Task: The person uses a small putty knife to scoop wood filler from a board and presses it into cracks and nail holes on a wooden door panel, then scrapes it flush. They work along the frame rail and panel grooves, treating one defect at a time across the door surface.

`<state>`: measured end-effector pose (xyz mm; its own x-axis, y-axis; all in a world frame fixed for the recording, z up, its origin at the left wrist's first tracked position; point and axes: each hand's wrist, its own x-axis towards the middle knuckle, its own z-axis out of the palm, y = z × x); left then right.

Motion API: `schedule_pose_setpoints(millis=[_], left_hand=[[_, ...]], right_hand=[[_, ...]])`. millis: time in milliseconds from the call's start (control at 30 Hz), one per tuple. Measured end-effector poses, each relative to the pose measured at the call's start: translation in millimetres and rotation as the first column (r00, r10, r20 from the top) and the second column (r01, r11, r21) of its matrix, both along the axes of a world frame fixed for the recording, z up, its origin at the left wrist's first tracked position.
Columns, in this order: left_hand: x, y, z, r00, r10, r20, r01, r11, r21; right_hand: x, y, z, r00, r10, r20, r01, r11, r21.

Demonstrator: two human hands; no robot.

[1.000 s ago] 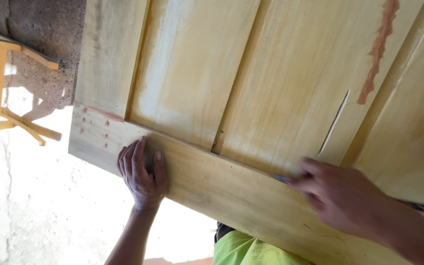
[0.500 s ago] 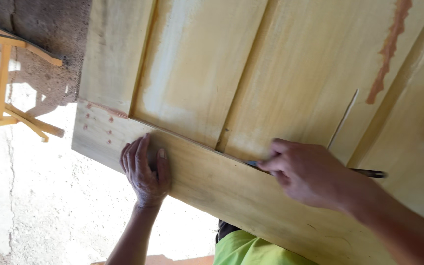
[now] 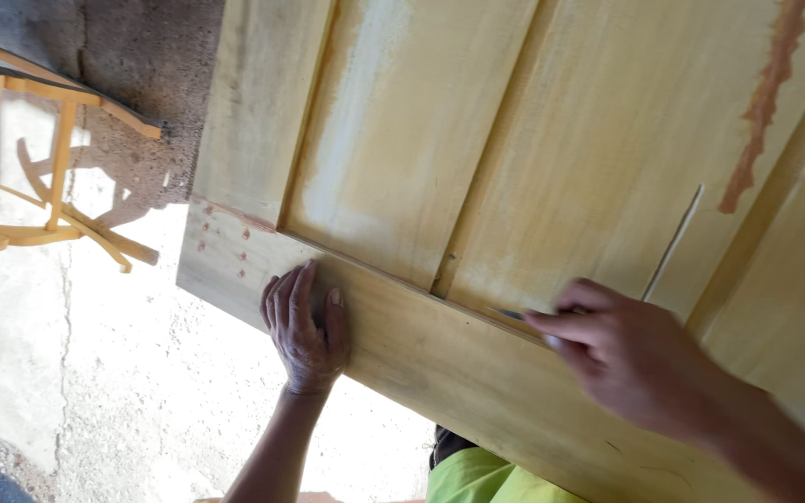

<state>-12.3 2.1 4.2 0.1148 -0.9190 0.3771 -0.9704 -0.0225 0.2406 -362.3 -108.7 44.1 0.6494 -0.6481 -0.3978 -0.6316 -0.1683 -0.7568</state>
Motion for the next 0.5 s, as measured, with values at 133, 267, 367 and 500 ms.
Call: schedule_pose_setpoints(millis=[133, 267, 367, 500], left_hand=[[1, 1, -1, 1.0, 0.013, -0.006, -0.013, 1.0, 0.002], [1, 1, -1, 1.0, 0.007, -0.014, -0.007, 1.0, -0.013], [0, 2, -1, 1.0, 0.009, -0.01, -0.009, 1.0, -0.01], [0, 3, -2, 1.0, -0.008, 0.003, 0.008, 1.0, -0.002]], right_hand=[[56, -10, -8, 0.991, 0.122, -0.048, -0.123, 0.992, -0.037], [47, -12, -8, 0.93, 0.302, -0.211, -0.291, 0.953, 0.08], [3, -3, -9, 0.851, 0.392, -0.35, -0.367, 0.92, 0.137], [-79, 23, -27, 0.834, 0.37, -0.41, -0.33, 0.929, 0.166]])
